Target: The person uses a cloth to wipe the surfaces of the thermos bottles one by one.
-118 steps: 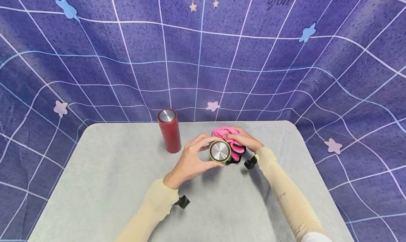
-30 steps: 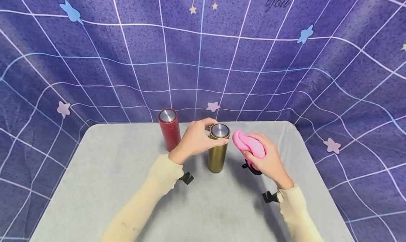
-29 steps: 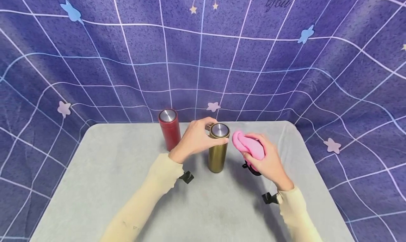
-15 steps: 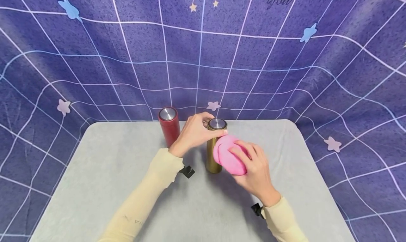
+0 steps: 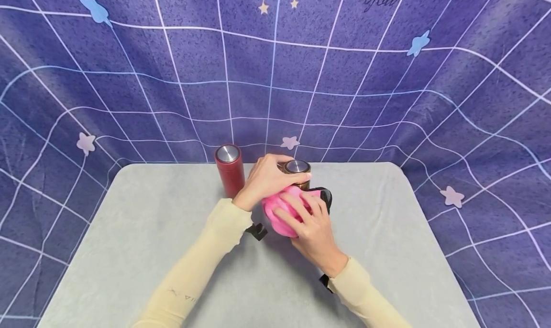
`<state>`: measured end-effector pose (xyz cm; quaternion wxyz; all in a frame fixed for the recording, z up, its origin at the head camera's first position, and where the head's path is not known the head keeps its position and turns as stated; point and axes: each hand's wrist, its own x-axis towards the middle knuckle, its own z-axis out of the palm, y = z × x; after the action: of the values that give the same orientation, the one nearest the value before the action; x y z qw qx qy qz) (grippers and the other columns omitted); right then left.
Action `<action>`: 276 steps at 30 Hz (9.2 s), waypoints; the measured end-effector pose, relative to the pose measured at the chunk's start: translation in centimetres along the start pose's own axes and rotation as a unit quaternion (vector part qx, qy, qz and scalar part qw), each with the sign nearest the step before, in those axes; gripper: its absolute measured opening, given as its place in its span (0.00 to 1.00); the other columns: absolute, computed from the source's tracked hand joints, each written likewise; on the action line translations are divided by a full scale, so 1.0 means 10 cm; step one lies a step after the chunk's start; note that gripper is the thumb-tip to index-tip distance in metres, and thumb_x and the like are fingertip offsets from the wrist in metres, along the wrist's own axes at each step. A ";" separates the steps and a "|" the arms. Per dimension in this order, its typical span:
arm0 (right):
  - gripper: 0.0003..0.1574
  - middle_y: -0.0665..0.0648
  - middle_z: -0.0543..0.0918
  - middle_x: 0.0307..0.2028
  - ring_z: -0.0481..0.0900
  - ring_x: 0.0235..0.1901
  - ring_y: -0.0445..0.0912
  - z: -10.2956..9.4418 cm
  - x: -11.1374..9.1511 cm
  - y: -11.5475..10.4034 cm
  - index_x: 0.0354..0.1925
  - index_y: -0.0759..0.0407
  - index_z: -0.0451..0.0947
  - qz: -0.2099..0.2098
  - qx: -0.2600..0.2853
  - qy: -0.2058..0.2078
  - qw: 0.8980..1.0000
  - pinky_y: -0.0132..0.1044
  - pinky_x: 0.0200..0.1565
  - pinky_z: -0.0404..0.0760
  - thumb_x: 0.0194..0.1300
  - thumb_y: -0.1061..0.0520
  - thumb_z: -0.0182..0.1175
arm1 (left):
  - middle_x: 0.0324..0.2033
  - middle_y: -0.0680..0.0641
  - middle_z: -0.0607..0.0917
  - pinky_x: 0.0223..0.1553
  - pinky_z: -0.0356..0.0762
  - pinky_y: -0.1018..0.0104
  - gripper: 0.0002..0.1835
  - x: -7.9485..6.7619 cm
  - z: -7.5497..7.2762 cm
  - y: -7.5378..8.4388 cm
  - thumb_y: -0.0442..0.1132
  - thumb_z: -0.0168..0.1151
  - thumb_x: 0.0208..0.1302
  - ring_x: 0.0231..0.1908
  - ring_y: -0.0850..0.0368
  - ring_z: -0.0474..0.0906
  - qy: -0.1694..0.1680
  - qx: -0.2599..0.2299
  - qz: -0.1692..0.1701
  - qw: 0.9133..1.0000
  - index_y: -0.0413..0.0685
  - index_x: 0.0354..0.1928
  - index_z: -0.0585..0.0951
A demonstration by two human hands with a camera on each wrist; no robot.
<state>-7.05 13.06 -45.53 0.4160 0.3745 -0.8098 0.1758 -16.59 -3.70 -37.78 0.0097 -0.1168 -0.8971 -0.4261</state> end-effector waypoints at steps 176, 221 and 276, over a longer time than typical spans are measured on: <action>0.34 0.53 0.88 0.49 0.74 0.47 0.55 -0.42 -0.75 0.59 0.45 0.48 0.91 0.253 0.088 -0.130 0.955 0.53 0.52 0.70 0.35 0.70 0.75 | 0.50 0.55 0.91 0.51 0.83 0.52 0.37 -0.29 0.15 -0.21 0.58 0.83 0.55 0.48 0.55 0.85 0.072 0.005 0.118 0.990 0.59 0.67 0.83; 0.35 0.58 0.88 0.52 0.78 0.53 0.44 -0.53 -0.13 1.09 0.55 0.56 0.89 0.362 0.242 -0.034 0.900 0.36 0.56 0.70 0.46 0.73 0.79 | 0.57 0.52 0.88 0.61 0.84 0.59 0.42 -0.26 0.60 -0.77 0.52 0.89 0.49 0.59 0.53 0.85 0.048 -0.077 0.108 0.990 0.53 0.67 0.83; 0.34 0.53 0.85 0.58 0.75 0.51 0.52 -0.23 0.53 0.94 0.56 0.47 0.89 0.201 0.245 -0.055 0.947 0.48 0.50 0.72 0.48 0.64 0.77 | 0.50 0.51 0.91 0.51 0.89 0.65 0.32 -0.22 0.62 -0.82 0.50 0.88 0.53 0.51 0.56 0.88 0.048 -0.117 0.096 0.987 0.51 0.59 0.86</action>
<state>-14.90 18.16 -39.62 0.2220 0.3035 -0.8218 0.4282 -15.73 -4.37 -48.23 0.0800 -0.1825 -0.8242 -0.5300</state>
